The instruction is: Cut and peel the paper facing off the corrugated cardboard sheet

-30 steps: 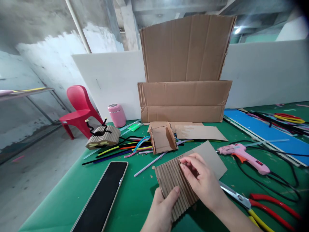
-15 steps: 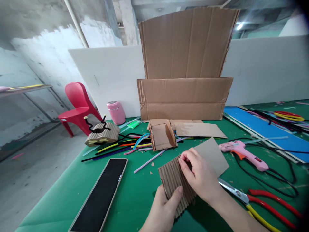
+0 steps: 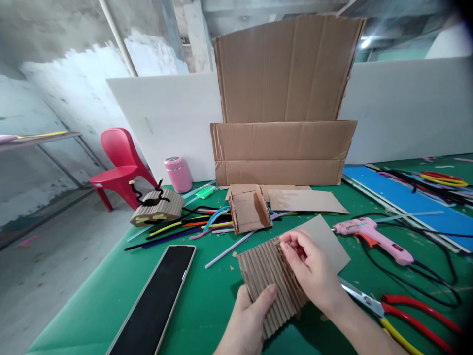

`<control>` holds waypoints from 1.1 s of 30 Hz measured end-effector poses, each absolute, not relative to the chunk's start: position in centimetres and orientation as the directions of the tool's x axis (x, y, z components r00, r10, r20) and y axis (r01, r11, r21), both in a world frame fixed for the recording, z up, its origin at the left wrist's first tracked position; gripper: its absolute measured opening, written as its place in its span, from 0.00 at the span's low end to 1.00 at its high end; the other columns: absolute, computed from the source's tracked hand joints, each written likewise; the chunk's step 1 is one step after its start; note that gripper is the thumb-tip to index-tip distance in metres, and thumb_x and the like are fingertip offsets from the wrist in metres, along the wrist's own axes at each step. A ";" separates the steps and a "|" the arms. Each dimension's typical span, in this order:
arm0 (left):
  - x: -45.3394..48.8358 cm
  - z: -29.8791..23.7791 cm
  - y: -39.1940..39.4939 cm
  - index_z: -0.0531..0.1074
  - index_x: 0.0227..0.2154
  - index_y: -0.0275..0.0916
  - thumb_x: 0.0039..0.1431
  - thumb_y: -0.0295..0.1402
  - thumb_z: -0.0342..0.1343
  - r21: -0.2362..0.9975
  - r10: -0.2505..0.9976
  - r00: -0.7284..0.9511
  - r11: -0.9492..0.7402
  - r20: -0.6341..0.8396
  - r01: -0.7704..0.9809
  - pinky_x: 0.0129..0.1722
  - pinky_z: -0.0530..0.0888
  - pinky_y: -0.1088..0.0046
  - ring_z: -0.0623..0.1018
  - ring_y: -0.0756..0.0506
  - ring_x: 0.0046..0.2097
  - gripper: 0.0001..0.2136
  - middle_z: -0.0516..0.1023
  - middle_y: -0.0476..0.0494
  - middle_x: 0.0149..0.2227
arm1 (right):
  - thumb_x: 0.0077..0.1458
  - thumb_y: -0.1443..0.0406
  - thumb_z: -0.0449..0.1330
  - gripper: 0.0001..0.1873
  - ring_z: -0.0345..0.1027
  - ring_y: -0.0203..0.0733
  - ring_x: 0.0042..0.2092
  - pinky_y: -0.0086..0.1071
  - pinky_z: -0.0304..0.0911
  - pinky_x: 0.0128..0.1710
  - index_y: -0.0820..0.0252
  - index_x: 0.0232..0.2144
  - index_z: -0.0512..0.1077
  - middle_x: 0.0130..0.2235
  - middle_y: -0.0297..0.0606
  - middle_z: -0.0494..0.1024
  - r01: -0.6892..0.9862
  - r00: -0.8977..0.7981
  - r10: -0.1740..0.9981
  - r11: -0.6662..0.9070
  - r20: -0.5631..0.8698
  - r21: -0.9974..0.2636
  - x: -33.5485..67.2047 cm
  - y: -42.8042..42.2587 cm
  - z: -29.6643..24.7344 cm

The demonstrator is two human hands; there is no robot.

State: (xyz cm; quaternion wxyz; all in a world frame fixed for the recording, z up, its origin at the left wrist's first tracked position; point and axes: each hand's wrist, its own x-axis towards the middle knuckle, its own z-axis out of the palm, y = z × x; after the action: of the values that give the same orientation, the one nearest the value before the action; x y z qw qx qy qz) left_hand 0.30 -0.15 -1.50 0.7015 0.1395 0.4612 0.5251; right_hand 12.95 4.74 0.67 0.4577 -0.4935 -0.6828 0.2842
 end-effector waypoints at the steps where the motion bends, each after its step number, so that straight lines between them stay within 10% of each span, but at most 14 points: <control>1: 0.3 -1.5 -0.2 0.64 0.33 0.33 0.39 0.27 0.60 0.686 0.866 0.016 0.406 -0.499 -0.603 0.33 0.71 0.63 0.77 0.40 0.32 0.15 0.79 0.42 0.27 | 0.54 0.63 0.48 0.06 0.61 0.35 0.33 0.28 0.59 0.32 0.57 0.32 0.63 0.34 0.34 0.65 0.422 -0.116 0.928 0.369 0.354 -0.828 12.9 4.7 0.6; 9: 0.5 -1.9 -0.4 0.67 0.30 0.34 0.37 0.32 0.62 0.791 0.891 -0.061 0.367 -0.451 -0.490 0.34 0.71 0.64 0.76 0.41 0.32 0.15 0.78 0.43 0.28 | 0.54 0.64 0.47 0.07 0.60 0.38 0.33 0.32 0.56 0.32 0.58 0.25 0.61 0.30 0.35 0.64 0.600 -0.201 0.900 0.424 0.386 -0.678 12.1 4.8 0.9; 18: 0.3 -0.3 -0.2 0.62 0.41 0.33 0.42 0.27 0.58 0.675 0.855 0.028 0.429 -0.519 -0.600 0.35 0.71 0.65 0.76 0.41 0.36 0.21 0.79 0.39 0.33 | 0.55 0.61 0.46 0.08 0.56 0.33 0.27 0.28 0.55 0.26 0.57 0.26 0.59 0.26 0.30 0.60 0.434 -0.130 0.949 0.316 0.288 -0.844 13.3 4.7 0.7; 33: 0.2 -0.4 -0.7 0.68 0.32 0.33 0.44 0.30 0.57 0.803 0.902 -0.012 0.379 -0.432 -0.460 0.35 0.70 0.68 0.75 0.43 0.35 0.10 0.78 0.44 0.30 | 0.53 0.67 0.47 0.07 0.59 0.39 0.32 0.33 0.54 0.30 0.58 0.25 0.60 0.29 0.35 0.63 0.701 -0.357 0.879 0.476 0.316 -0.531 12.0 3.3 1.1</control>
State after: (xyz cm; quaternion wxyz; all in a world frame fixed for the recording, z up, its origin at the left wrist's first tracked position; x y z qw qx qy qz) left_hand 0.21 -0.67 -0.43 0.6665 0.2231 0.4953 0.5106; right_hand 12.03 3.33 1.15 0.2884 -0.4881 -0.8092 0.1543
